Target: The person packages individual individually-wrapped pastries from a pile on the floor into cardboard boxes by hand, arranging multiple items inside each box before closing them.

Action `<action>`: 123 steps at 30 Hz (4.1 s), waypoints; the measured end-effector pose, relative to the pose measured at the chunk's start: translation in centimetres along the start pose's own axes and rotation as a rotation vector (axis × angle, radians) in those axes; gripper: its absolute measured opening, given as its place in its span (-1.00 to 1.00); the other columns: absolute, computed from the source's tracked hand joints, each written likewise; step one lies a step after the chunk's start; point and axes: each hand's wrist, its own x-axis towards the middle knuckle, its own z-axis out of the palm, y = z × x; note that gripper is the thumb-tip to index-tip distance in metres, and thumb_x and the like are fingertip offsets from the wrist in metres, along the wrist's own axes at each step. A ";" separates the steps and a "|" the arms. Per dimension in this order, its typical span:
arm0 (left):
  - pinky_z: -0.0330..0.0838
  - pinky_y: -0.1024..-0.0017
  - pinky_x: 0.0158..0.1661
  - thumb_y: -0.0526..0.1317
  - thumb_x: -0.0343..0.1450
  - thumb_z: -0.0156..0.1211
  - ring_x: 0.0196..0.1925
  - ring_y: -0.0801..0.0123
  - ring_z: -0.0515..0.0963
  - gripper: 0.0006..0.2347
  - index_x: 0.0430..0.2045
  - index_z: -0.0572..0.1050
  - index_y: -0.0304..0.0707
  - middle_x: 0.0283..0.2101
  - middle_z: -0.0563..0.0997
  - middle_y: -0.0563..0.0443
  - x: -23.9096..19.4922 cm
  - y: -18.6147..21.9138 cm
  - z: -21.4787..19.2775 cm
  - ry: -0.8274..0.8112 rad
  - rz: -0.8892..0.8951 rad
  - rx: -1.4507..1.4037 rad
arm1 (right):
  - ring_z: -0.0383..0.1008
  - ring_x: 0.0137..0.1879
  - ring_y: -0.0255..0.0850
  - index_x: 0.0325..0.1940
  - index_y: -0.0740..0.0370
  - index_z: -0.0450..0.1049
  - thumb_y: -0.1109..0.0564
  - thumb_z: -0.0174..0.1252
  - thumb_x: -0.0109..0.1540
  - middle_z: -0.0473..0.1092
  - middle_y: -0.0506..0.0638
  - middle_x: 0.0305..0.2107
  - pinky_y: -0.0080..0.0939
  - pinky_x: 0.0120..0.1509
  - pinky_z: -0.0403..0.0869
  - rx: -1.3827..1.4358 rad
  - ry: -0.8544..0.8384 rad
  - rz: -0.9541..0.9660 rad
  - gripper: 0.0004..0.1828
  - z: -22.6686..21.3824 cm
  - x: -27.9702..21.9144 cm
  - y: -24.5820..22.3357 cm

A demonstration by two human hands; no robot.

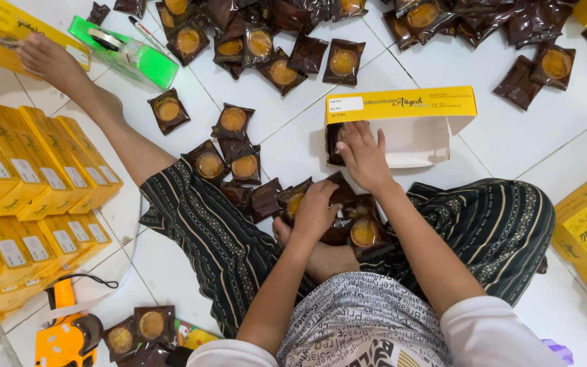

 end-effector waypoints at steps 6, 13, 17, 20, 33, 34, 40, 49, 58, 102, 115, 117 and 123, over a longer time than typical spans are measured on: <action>0.41 0.23 -0.28 -0.30 0.40 -0.11 -0.28 0.08 0.51 -0.82 -0.21 0.31 -0.45 -0.32 0.46 -0.27 -0.9 2.3 -0.8 0.403 -0.074 -0.488 | 0.00 0.21 0.31 0.21 0.39 -0.01 0.12 0.13 0.09 -0.05 0.38 0.05 0.25 0.18 0.17 0.669 0.334 0.005 -0.29 -1.3 -6.8 -0.4; 0.12 0.18 -0.04 -0.04 0.34 -0.09 -0.05 0.03 0.31 -0.60 -0.09 0.19 -0.41 -0.15 0.33 -0.24 -2.7 4.6 2.7 -0.001 0.078 -0.120 | 0.36 -0.18 -0.13 -0.08 0.36 0.28 0.18 0.16 0.10 0.35 0.15 -0.31 -0.08 -0.13 0.39 1.097 0.326 0.218 -0.64 -1.8 -8.0 4.7; -0.06 0.09 0.02 0.08 0.15 0.18 -0.06 0.08 0.33 -0.40 -0.10 0.29 -0.46 -0.20 0.43 -0.28 -2.7 4.5 2.9 -0.215 -0.063 0.097 | 0.42 -0.26 -0.23 -0.16 0.32 0.32 0.22 0.13 0.13 0.36 0.02 -0.40 -0.22 -0.18 0.44 1.326 0.364 0.207 -0.77 -1.8 -8.0 7.4; -0.05 0.03 0.06 0.03 0.09 0.25 -0.11 0.09 0.37 -0.52 -0.28 0.38 -0.35 -0.30 0.43 -0.16 -1.5 2.2 4.3 -0.094 -0.004 -0.008 | 0.41 -0.28 -0.24 -0.22 0.31 0.34 0.26 0.16 0.07 0.36 0.00 -0.40 -0.22 -0.17 0.42 1.350 0.267 0.216 -0.77 -0.8 -8.5 9.0; 0.38 0.22 -0.26 0.03 0.36 -0.11 -0.22 0.03 0.52 -0.69 -0.25 0.27 -0.21 -0.29 0.48 -0.19 -1.2 5.8 -1.3 -0.114 -0.218 -0.094 | 0.40 -0.30 -0.03 0.12 0.49 0.19 0.29 0.00 0.07 0.39 0.19 -0.45 0.03 -0.07 0.33 1.036 -0.393 -0.238 -0.48 -6.0 -10.3 3.7; 0.30 0.39 -0.43 0.03 0.40 -0.20 -0.44 0.22 0.43 -0.66 -0.21 0.27 -0.28 -0.47 0.42 -0.10 -0.6 5.1 0.0 -0.044 -0.164 -0.313 | 0.37 -0.17 0.05 0.14 0.45 0.16 0.28 0.02 0.07 0.37 0.25 -0.31 0.08 0.00 0.29 0.971 -0.396 -0.198 -0.46 -5.3 -10.0 3.7; 0.34 0.25 -0.11 -0.17 0.43 -0.27 -0.13 0.09 0.40 -0.73 -0.10 0.22 -0.40 -0.21 0.38 -0.31 1.0 3.3 2.3 0.176 -0.257 -0.696 | 0.36 -0.04 0.12 0.17 0.15 -0.01 0.22 0.14 0.05 0.32 0.26 -0.16 0.08 -0.01 0.33 0.873 -0.109 0.164 -0.33 -4.7 -9.1 5.4; 0.31 0.44 -0.32 -0.27 0.24 0.19 -0.42 0.33 0.40 -0.78 -0.31 0.44 -0.34 -0.54 0.39 0.01 1.2 3.4 3.2 0.008 -0.093 -0.464 | 0.30 -0.09 -0.02 0.02 0.34 0.34 0.23 0.13 0.03 0.37 0.25 -0.24 0.01 0.01 0.30 0.808 -0.178 0.037 -0.54 -6.6 -9.8 6.1; 0.01 0.00 0.10 -0.26 0.39 -0.13 0.15 -0.09 0.08 -0.66 0.03 0.09 -0.35 0.08 0.07 -0.30 3.4 3.6 -2.0 0.405 -0.365 -0.810 | 0.36 -0.09 0.16 -0.07 0.28 0.22 -0.06 0.04 0.18 0.34 0.28 -0.29 0.13 -0.10 0.32 0.458 0.304 0.272 -0.59 -2.5 -0.4 9.5; 0.29 0.27 -0.20 -0.28 0.14 0.26 -0.27 0.11 0.44 -0.82 -0.48 0.41 -0.19 -0.42 0.41 -0.03 -1.9 -2.2 2.1 0.426 0.016 0.032 | 0.17 0.16 0.00 0.20 0.13 0.12 0.07 0.15 0.05 0.23 0.12 -0.01 0.07 0.17 0.16 -0.184 0.108 0.071 -0.33 5.5 -4.9 4.8; 0.26 0.37 -0.11 -0.29 0.39 -0.08 -0.18 0.29 0.46 -0.88 -0.37 0.45 -0.25 -0.34 0.52 -0.07 -1.3 -0.5 1.4 0.518 -0.063 -0.494 | 0.30 -0.01 0.28 -0.04 0.20 0.22 0.05 0.14 0.07 0.27 0.41 -0.19 0.18 0.02 0.32 0.992 -0.124 0.155 -0.57 -0.9 -7.6 -0.4; 0.22 0.37 -0.05 -0.27 0.44 -0.20 -0.14 0.30 0.42 -0.84 -0.34 0.42 -0.25 -0.29 0.49 -0.08 -1.4 0.2 1.0 0.548 -0.083 -0.562 | 0.28 0.03 0.25 0.01 0.07 0.19 -0.01 0.15 0.07 0.27 0.37 -0.15 0.12 0.05 0.29 0.976 -0.070 0.224 -0.52 -0.2 -7.2 0.3; -0.12 0.11 0.17 -0.09 0.20 0.22 0.20 0.09 0.11 -0.64 -0.18 0.42 -0.21 0.05 0.29 -0.10 -1.2 -2.3 1.2 0.134 -0.258 0.204 | 0.31 0.04 0.16 0.10 0.00 0.12 0.00 0.21 0.02 0.29 0.34 -0.17 0.03 0.05 0.34 0.928 0.040 0.467 -0.38 -1.1 -6.4 2.0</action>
